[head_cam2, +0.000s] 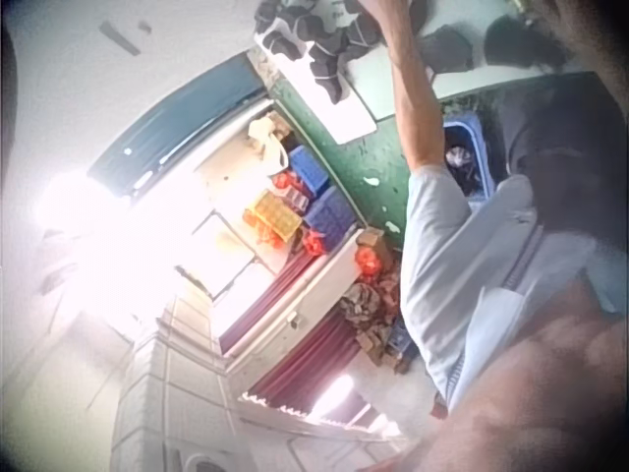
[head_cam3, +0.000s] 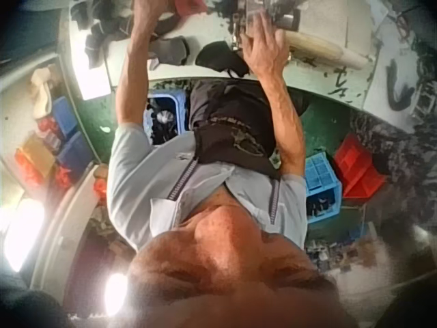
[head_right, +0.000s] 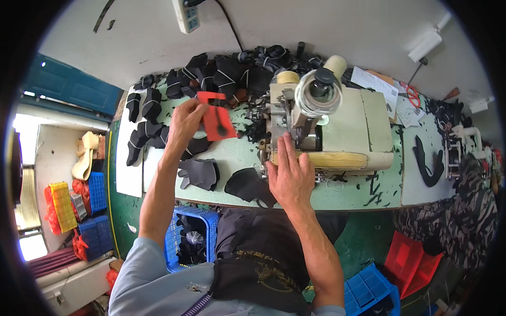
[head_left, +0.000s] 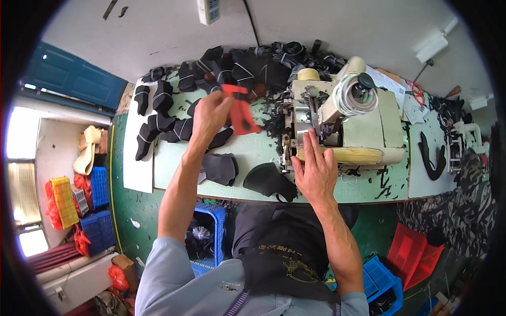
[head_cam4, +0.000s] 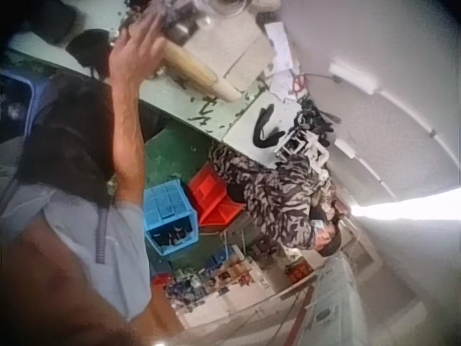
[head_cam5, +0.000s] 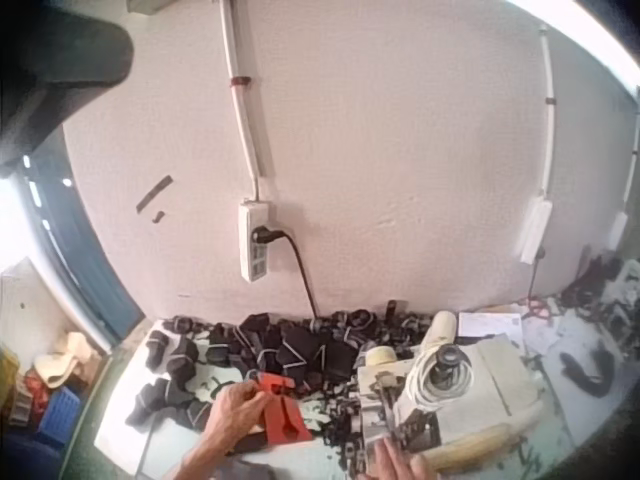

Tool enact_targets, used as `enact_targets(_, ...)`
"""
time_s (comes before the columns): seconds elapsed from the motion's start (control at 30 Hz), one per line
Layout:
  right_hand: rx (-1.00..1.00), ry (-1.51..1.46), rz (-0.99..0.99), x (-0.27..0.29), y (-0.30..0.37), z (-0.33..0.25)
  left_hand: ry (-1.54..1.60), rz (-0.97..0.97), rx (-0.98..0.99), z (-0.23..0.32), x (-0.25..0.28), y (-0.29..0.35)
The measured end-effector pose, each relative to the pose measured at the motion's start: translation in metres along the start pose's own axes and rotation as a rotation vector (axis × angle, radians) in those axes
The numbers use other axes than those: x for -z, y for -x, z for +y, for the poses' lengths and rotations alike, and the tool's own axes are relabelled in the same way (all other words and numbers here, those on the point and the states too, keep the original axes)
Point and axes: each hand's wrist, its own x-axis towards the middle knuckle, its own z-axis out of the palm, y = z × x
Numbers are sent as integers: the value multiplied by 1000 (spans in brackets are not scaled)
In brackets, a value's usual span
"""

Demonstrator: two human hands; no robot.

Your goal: The person adjusts the mechanism of a sewing machine, then feeds fabric shoe pieces through the machine one by one to finish their edges.

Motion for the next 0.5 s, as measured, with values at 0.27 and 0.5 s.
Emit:
enact_targets(0.27, 34, -16, 7, 0, -1, 3, 80, -248, -124, 56, -47, -13)
enact_targets(0.5, 37, 3, 10, -3, 0, 4, -103, -354, -109, 73, -80, -26)
